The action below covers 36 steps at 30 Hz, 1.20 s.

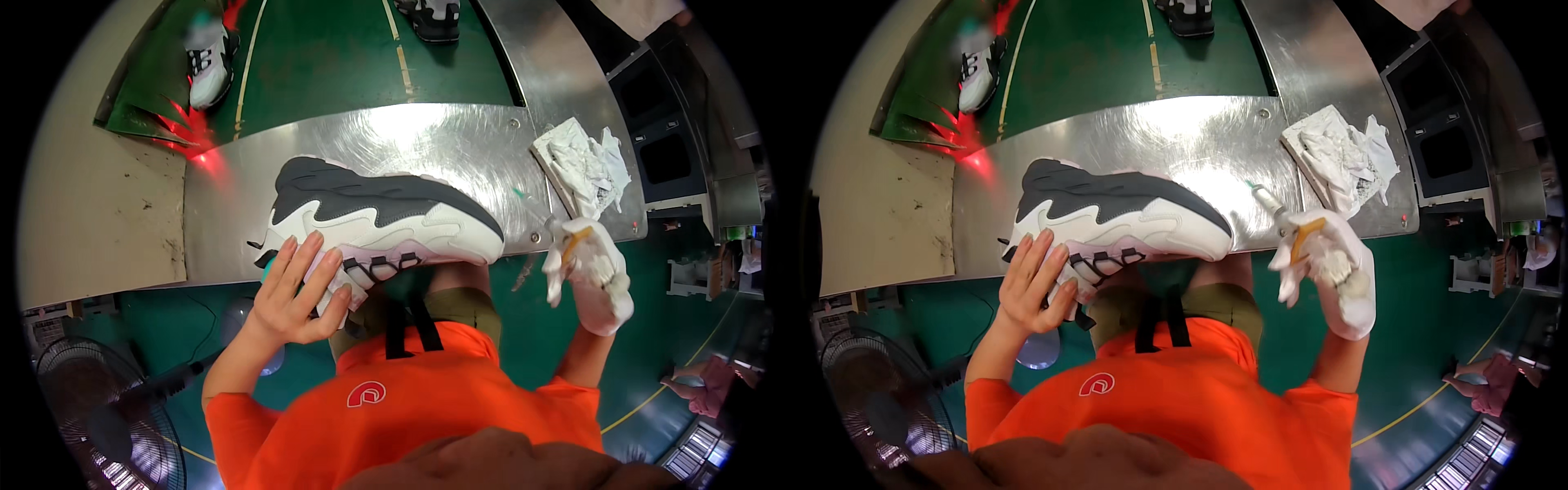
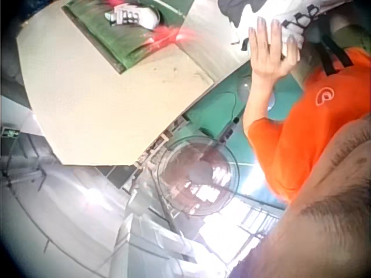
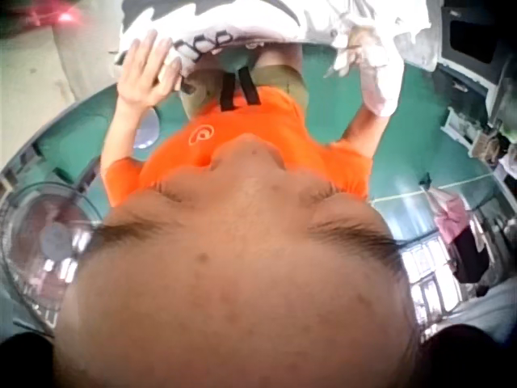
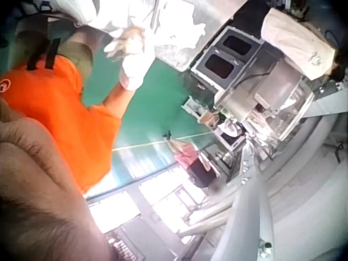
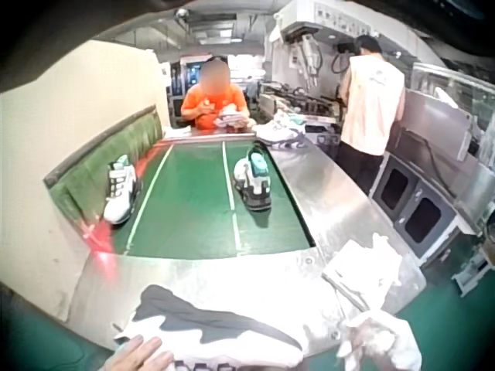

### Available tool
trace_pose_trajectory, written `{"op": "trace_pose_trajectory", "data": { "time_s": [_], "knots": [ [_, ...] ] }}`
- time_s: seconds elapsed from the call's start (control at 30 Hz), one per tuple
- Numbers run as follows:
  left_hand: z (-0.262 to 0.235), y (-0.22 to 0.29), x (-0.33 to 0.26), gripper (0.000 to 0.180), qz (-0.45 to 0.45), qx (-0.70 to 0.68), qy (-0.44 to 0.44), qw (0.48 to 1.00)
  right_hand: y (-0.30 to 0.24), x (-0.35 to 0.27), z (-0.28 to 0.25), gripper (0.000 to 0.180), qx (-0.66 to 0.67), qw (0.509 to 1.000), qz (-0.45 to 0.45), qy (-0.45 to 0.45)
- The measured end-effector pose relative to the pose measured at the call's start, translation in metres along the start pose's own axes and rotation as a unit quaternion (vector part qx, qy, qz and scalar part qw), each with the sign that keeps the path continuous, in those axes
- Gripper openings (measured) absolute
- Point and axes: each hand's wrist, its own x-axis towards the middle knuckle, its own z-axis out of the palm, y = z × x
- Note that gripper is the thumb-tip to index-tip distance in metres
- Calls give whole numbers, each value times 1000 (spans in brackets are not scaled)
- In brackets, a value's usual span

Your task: The person uses a syringe to apply glue to the sole and side seams of a white and pink sneaker. They hold the shoe with a teal shoe tree inserted, rotate it to access different areas, and wipe the applied glue with a white cloth. The process is repeated for multiple sneakers on a metal workbench.

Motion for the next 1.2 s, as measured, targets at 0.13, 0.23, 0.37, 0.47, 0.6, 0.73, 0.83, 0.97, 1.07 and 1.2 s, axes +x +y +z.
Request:
{"op": "trace_pose_trajectory", "data": {
  "time_s": [0.13, 0.23, 0.37, 0.47, 0.6, 0.73, 0.83, 0.97, 1.07, 1.2],
  "knots": [
    [1, -1, 9, 25, -10, -16, -7, 1000, 1, 1, -1, 107, 89, 988, -30, -122],
    [1, -2, 10, 23, -10, -20, -5, 1000, 1, 11, 6, 107, 124, 981, -8, -148],
    [2, -4, 9, 24, -14, -28, 1, 1000, -1, 19, 11, 108, 126, 979, 22, -156],
    [2, -4, 10, 24, -16, -28, 3, 999, -5, 21, 15, 109, 120, 981, 49, -146],
    [2, -3, 9, 23, -15, -16, 1, 1000, -9, 28, 18, 111, 81, 983, 68, -152],
    [2, -3, 13, 20, -15, -12, 0, 1000, -18, 32, 20, 113, 46, 987, 85, -129],
    [-1, 0, 14, 21, -29, -7, -10, 999, -21, 31, 14, 114, 52, 985, 103, -130],
    [-3, 2, 19, 25, -47, -7, -24, 999, -19, 29, 4, 114, 81, 983, 102, -132],
    [-7, 8, 24, 27, -59, -3, -32, 998, -13, 27, -4, 112, 119, 981, 82, -131],
    [-8, 17, 28, 28, -70, 4, -45, 997, -7, 27, -17, 110, 152, 974, 80, -146]
  ]
}}
